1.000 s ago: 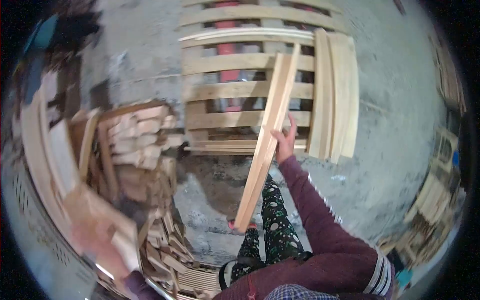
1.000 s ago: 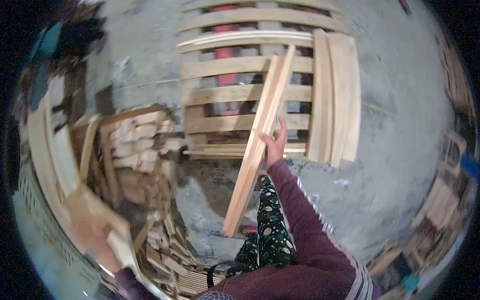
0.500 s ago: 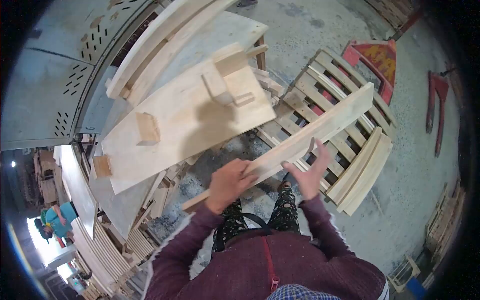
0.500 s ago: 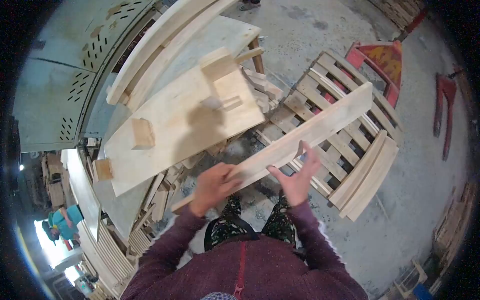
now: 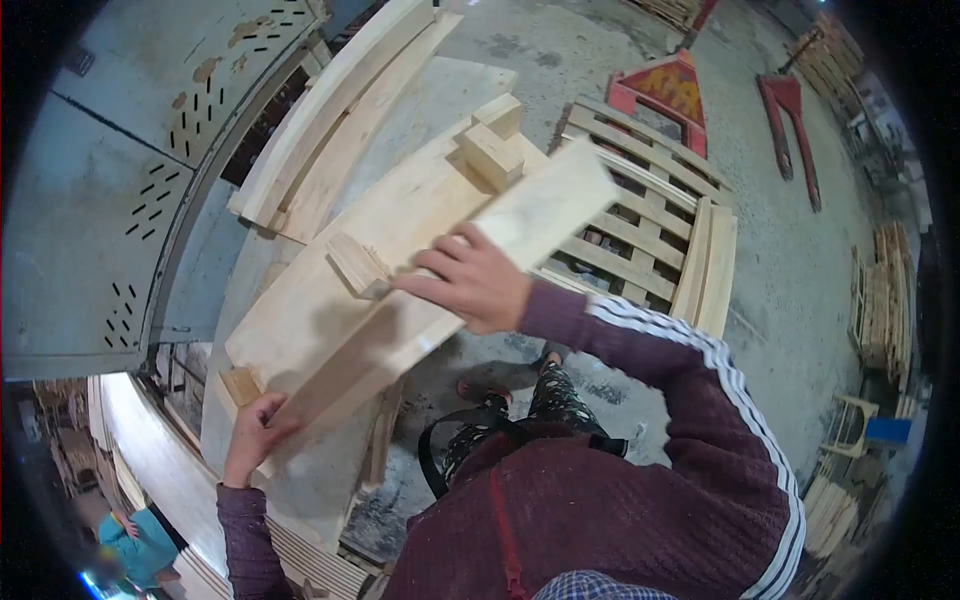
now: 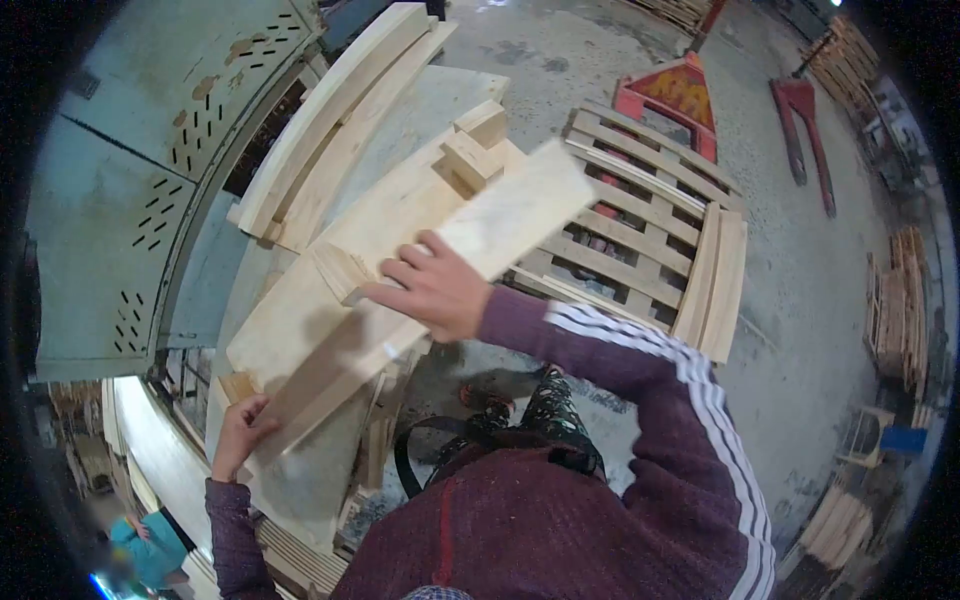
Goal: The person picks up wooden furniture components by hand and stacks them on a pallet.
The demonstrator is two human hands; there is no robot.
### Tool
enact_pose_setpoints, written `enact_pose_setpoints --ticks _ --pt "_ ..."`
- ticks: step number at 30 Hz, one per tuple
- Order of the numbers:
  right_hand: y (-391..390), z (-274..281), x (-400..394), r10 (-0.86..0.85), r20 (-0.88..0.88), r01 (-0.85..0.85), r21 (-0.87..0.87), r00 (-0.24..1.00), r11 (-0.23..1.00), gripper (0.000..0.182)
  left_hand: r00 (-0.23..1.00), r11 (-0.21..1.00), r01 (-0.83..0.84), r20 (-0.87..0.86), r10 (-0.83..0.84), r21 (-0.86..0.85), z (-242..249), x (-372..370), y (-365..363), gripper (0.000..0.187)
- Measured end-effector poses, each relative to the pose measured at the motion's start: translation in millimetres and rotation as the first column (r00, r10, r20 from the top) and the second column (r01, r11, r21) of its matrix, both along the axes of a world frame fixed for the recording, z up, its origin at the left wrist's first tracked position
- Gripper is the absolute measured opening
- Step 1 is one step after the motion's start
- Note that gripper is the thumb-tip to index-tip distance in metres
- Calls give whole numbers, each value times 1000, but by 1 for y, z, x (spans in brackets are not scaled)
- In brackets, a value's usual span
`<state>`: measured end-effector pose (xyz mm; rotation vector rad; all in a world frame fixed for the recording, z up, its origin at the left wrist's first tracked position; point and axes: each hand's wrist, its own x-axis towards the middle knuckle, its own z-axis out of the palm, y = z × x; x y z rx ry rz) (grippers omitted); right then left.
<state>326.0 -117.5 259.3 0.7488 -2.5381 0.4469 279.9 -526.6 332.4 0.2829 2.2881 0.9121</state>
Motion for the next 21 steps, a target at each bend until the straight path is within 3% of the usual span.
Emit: enact_pose_setpoints --ticks 1,3,7,9,10,12,13,14,15,16,17,19,20,21 --pt "-18 -7 -16 10 4 -10 -1 1000 1000 76 1000 1000 19 1 -19 0 -1 -10 -17 36" --pt "-45 -18 -42 29 73 -30 4 997 1000 78 989 989 -136 74 131 64 -5 -26 -40 39" --pt "-60 -27 -74 63 154 -73 55 986 996 92 988 976 -156 9 157 150 -17 -36 -50 41" --pt "-62 -30 -86 54 172 -72 101 984 992 91 971 1000 -12 -237 15 13 -21 -36 -53 45" --pt "-61 -29 -91 57 188 -85 148 981 985 91 971 1000 -3 -238 7 17 -22 -37 -63 45" --pt "-56 -32 -97 23 187 -57 179 982 982 94 748 952 11 -629 -211 -307 -31 -37 -103 48" --pt "-53 -33 -99 2 185 -41 206 983 978 97 787 934 -114 -605 -123 -338 -41 -39 -133 52" --pt "-49 -31 -101 1 186 -40 206 983 978 97 787 935 -112 -605 -124 -337 -52 -34 -161 52" --pt "-44 -29 -104 0 241 -53 215 970 975 98 761 942 -330 -608 225 -65 -67 -29 -188 54" --pt "-42 -29 -106 -1 297 -69 224 955 972 99 661 824 -531 -513 548 197 -80 -25 -203 57" --pt "-41 -30 -108 -1 298 -68 222 955 973 99 662 825 -530 -513 547 196 -86 -22 -208 57" --pt "-41 -32 -109 29 300 -95 207 953 974 100 668 619 -639 -71 741 456 -96 -14 -214 62" --pt "-42 -33 -110 33 302 -99 206 953 973 100 665 617 -642 -71 744 455 -105 -15 -215 62" --pt "-42 -33 -110 30 309 -98 209 951 973 100 684 569 -632 35 729 526 -114 -17 -211 62"
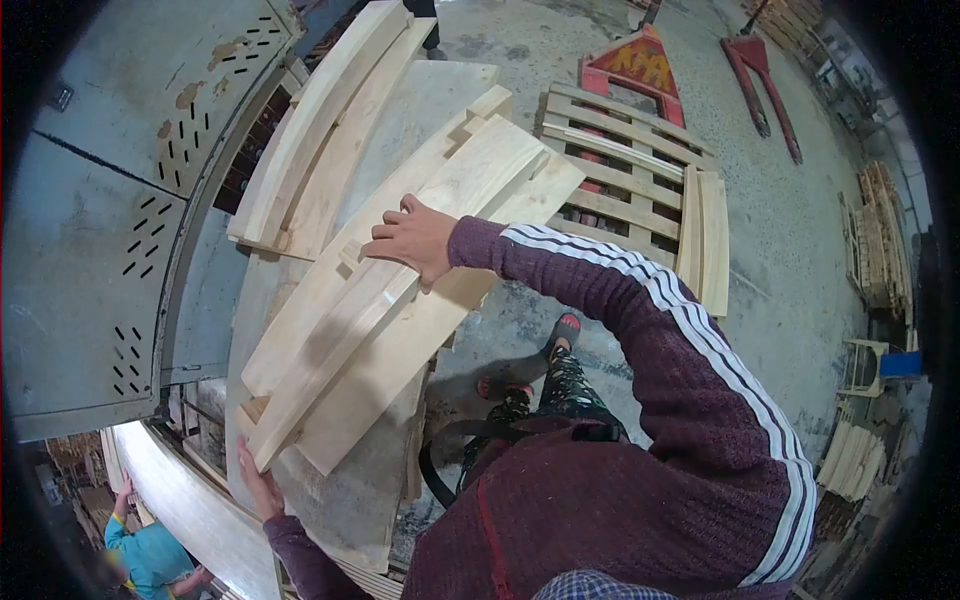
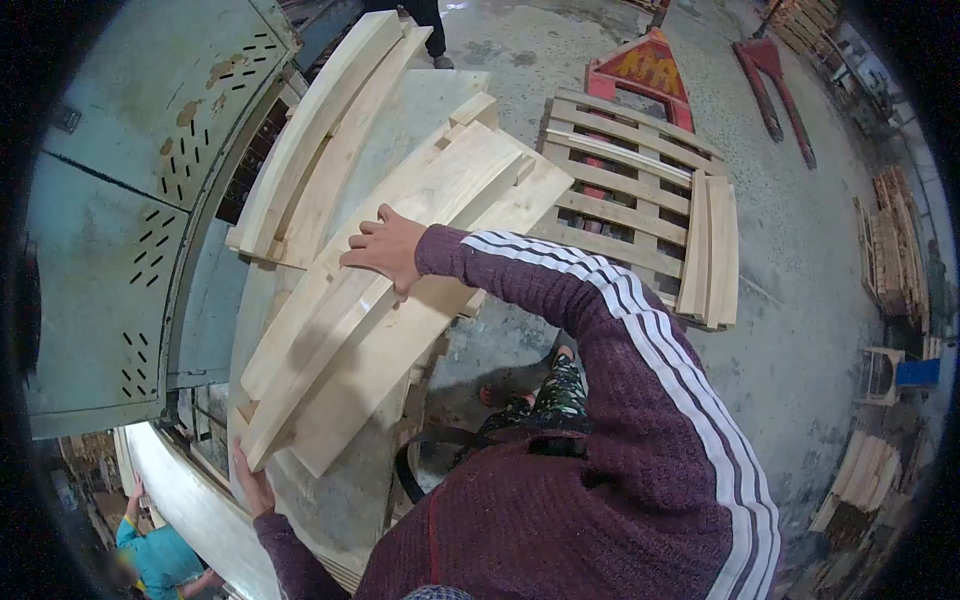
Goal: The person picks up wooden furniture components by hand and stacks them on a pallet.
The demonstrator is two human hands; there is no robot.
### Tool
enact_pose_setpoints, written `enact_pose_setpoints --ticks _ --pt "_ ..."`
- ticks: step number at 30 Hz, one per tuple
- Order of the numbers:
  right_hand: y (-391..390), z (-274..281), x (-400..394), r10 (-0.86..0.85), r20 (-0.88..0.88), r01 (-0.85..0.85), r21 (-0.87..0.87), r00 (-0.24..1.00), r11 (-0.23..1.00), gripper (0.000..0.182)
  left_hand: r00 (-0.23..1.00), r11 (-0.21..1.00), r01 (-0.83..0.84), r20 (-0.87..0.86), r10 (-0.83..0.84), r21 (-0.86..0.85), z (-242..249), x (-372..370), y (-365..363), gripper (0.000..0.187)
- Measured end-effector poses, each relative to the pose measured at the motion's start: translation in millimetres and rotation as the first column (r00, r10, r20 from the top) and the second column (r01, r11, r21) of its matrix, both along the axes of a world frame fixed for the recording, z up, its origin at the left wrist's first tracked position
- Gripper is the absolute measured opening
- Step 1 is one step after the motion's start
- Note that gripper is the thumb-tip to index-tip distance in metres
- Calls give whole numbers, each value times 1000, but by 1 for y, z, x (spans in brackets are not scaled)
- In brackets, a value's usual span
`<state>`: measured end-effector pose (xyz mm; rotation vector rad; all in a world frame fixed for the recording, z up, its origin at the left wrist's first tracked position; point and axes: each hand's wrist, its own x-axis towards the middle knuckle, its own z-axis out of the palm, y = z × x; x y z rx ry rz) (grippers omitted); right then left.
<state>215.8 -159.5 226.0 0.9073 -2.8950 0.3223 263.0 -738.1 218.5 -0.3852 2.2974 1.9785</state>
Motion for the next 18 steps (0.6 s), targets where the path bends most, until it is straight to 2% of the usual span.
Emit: enact_pose_setpoints --ticks 1,2,6,8,9,10,11,12,13,15,17,18 --pt "0 -1 -1 -4 7 4 5 1000 1000 99 1000 991 26 9 -28 133 -7 -3 5 62" --pt "1 -2 -1 1 9 -1 6 1000 1000 99 998 975 -56 -16 61 216 -12 -4 8 61" --pt "0 -2 1 2 -7 -2 -17 1000 1000 101 988 971 -147 -8 152 189 -5 4 24 58" --pt "-1 -3 3 20 16 -19 -39 1000 999 102 1000 976 22 10 -25 219 -9 12 16 54" --pt "0 -6 5 24 0 -24 -49 1000 999 104 1000 977 5 11 -8 213 -14 15 12 54" --pt "-1 -8 6 29 -16 -30 -59 999 998 106 967 959 158 -161 -199 -234 -19 13 11 52" --pt "0 -11 7 50 -15 -51 -66 999 997 106 877 732 200 -214 -430 -651 -23 14 7 50" --pt "1 -13 5 30 -30 -32 -74 999 997 107 889 733 181 -210 -407 -656 -20 17 11 50" --pt "1 -13 3 13 -46 -17 -82 999 997 109 907 819 182 -229 -354 -545 -15 17 22 49" --pt "-2 -8 0 41 8 -41 -68 999 997 110 932 892 146 -244 -269 -427 -14 7 25 49" --pt "-4 -3 0 -1 52 4 -56 999 998 108 977 985 134 -150 -149 -109 -30 2 13 47" --pt "-6 0 0 -15 74 19 -46 997 999 106 980 989 105 -156 -121 -107 -29 1 13 47"
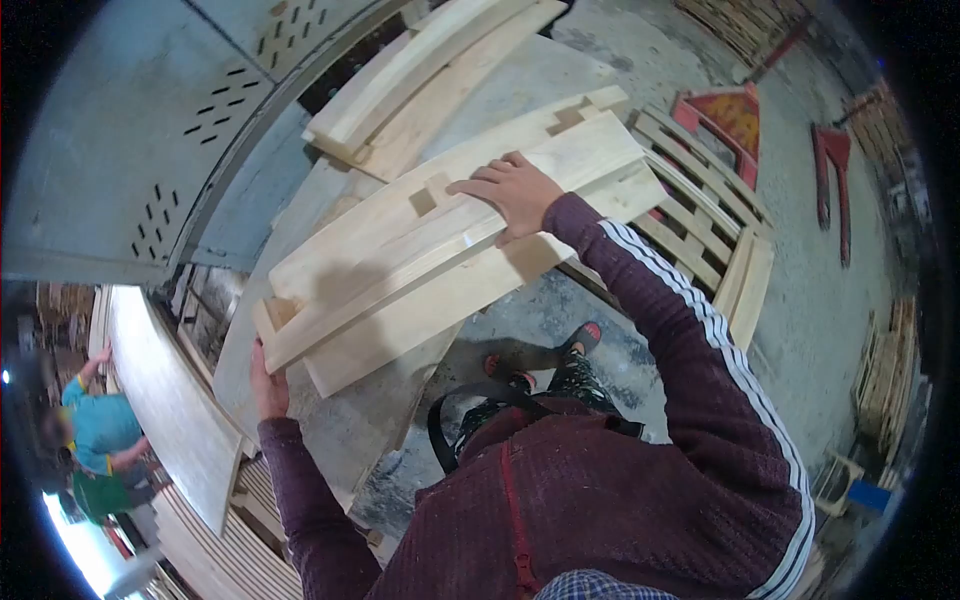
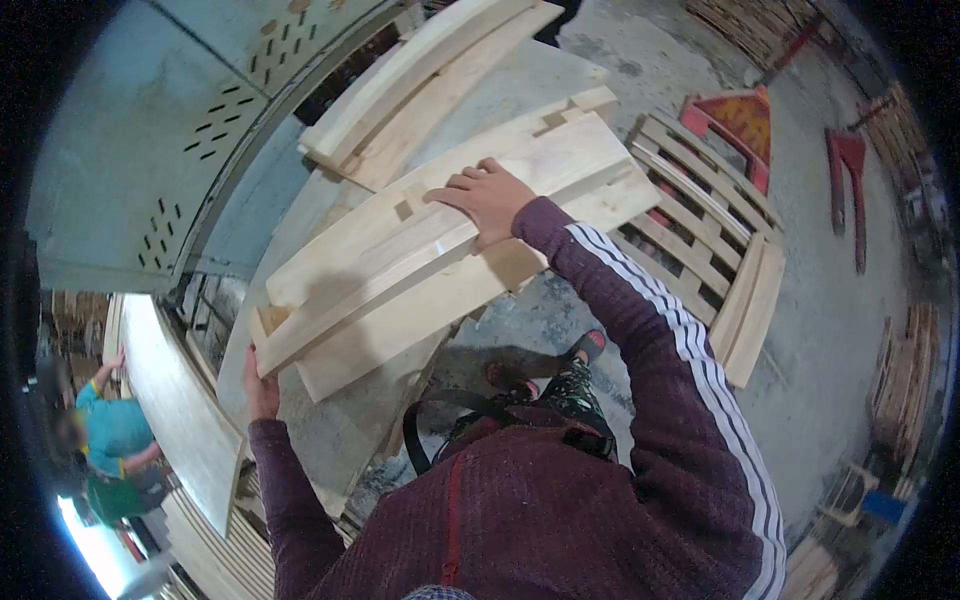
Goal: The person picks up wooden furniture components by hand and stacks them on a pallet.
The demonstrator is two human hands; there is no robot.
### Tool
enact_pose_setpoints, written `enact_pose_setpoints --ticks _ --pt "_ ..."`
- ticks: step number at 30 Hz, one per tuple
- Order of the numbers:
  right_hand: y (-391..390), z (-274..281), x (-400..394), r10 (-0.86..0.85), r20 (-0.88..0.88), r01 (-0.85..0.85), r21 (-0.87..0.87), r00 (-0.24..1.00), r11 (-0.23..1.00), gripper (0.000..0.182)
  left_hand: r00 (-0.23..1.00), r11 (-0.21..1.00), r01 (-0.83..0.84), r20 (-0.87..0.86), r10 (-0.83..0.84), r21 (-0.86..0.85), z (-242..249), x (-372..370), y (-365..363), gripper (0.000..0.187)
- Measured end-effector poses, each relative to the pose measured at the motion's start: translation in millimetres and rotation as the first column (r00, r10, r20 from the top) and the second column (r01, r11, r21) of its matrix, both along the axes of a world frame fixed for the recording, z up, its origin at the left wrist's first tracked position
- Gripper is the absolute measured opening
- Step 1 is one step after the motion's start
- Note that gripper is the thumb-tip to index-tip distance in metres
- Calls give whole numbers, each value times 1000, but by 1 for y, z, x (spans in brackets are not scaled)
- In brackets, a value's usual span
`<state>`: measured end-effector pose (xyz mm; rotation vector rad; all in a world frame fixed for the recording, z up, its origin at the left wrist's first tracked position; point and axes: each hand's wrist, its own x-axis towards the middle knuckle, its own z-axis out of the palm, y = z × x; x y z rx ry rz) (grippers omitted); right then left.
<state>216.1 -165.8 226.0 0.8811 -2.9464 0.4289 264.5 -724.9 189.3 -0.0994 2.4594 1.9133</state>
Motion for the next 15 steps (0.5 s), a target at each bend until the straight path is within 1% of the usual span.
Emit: enact_pose_setpoints --ticks 1,2,3,5,7,8,9,11,12,14,15 --pt "-2 2 0 23 -11 -23 5 1000 1000 106 992 979 -73 117 52 190 1 -2 1 48" --pt "-3 4 0 1 3 -1 14 1000 1000 106 971 916 -154 230 71 369 3 -3 1 48" --pt "-4 5 0 -25 16 25 24 1000 999 106 974 911 -160 213 83 380 3 -2 -2 48" --pt "-6 7 1 -36 17 35 52 999 998 108 962 911 -187 254 95 368 1 -3 -6 48" --pt "-7 8 1 -34 22 33 43 999 999 112 969 894 -172 236 77 414 -3 -4 -8 48" --pt "-7 9 -1 -35 60 30 85 998 996 115 972 882 -154 228 54 446 -5 -5 -9 48" --pt "-8 11 -4 -30 44 26 89 999 996 115 975 879 -151 213 58 452 -7 -8 -10 48" --pt "-7 13 -8 20 109 -30 93 994 995 118 983 907 -120 175 53 403 -11 -9 -12 48" --pt "-9 16 -7 23 103 -33 97 994 995 118 984 905 -121 169 55 408 -8 -9 -10 48" --pt "-11 20 0 -14 119 -2 136 993 991 122 966 847 -218 233 116 485 -4 -5 -3 46" --pt "-13 15 4 -12 111 -3 140 994 990 122 967 845 -216 226 117 490 -9 -6 -8 46"
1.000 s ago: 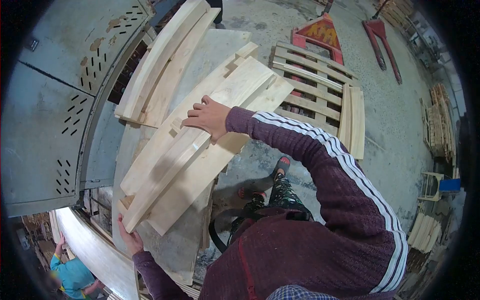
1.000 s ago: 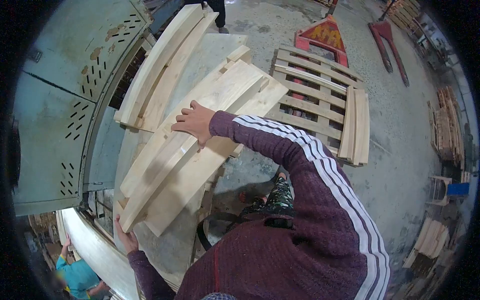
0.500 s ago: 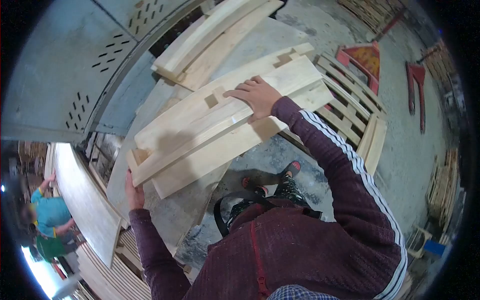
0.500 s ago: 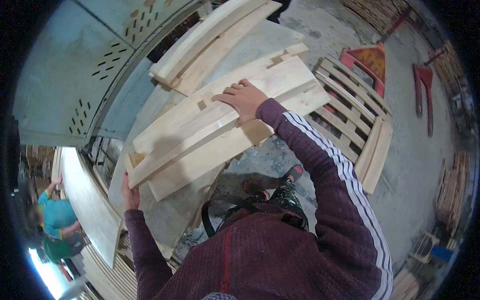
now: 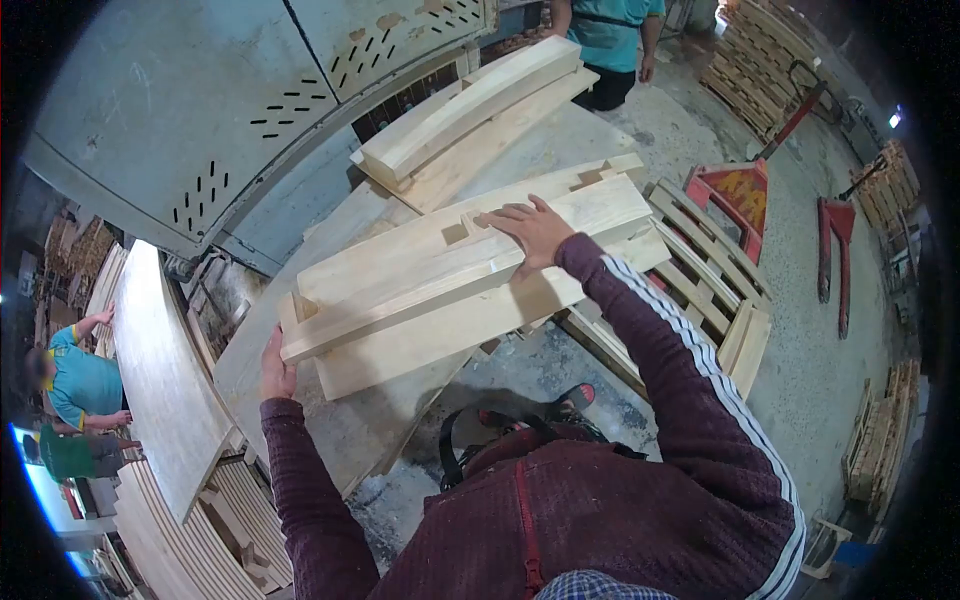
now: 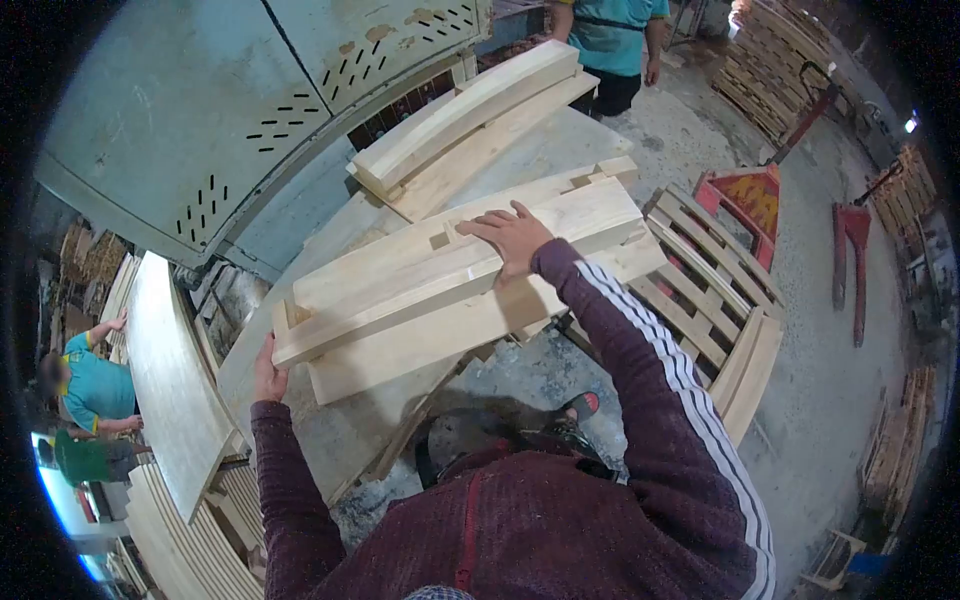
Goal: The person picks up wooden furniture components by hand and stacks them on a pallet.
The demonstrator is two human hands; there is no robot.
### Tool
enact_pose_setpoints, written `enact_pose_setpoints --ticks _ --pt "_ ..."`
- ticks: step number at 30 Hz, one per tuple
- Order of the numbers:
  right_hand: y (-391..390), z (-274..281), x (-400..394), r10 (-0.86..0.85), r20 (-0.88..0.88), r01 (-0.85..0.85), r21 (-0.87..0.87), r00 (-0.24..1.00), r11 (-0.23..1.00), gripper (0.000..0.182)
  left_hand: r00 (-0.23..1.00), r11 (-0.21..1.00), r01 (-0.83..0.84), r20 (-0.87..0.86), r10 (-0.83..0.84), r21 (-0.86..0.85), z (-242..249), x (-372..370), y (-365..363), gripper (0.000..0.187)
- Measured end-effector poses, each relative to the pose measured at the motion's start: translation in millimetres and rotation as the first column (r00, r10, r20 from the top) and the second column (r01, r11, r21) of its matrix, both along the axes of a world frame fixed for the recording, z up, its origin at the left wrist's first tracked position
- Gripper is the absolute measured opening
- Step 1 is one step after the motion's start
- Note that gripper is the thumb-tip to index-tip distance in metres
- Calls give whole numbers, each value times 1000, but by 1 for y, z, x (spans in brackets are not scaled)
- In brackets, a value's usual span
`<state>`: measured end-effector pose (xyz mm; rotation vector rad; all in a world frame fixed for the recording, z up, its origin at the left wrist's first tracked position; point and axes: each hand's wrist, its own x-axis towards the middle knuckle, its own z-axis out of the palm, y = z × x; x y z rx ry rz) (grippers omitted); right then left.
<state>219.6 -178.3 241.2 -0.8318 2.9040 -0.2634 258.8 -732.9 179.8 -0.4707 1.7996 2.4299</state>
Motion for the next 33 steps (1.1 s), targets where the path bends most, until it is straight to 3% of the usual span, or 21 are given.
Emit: enact_pose_setpoints --ticks 2,4,6,7,9,13,15,17,22,25,33 --pt "-5 -17 12 -181 -265 187 -3 947 982 127 999 999 39 -4 -39 27 -15 -8 -15 47" --pt "-12 -24 38 -468 -292 438 -165 834 884 126 999 999 33 12 -33 11 -6 -5 -11 46" --pt "-15 -33 61 -724 -177 705 -166 667 690 122 999 1000 27 30 -27 0 -3 -5 -6 45" --pt "-12 -43 67 -727 -186 707 -171 661 687 122 999 999 38 26 -38 3 -3 -4 -6 45" --pt "-7 -62 72 -797 -43 721 -400 603 566 123 998 998 59 17 -59 -1 -4 -5 -8 44" --pt "-1 -68 66 -783 50 733 -395 620 554 125 1000 1000 13 4 -13 9 -7 -5 -6 43" --pt "2 -65 67 -756 92 743 -292 649 602 126 1000 1000 6 -3 -6 11 -7 -5 -2 42" --pt "4 -68 67 -749 85 732 -310 657 607 125 999 996 -24 -28 27 84 -5 -4 1 41" --pt "4 -66 67 -731 60 704 -331 680 628 125 999 997 -11 -50 15 77 -7 -4 -1 41" --pt "4 -64 68 -719 137 716 -329 681 616 124 999 998 -15 -42 18 56 -6 -4 2 40" --pt "4 -80 65 -719 -43 669 -333 693 665 123 998 999 -38 -45 39 33 2 1 9 41"
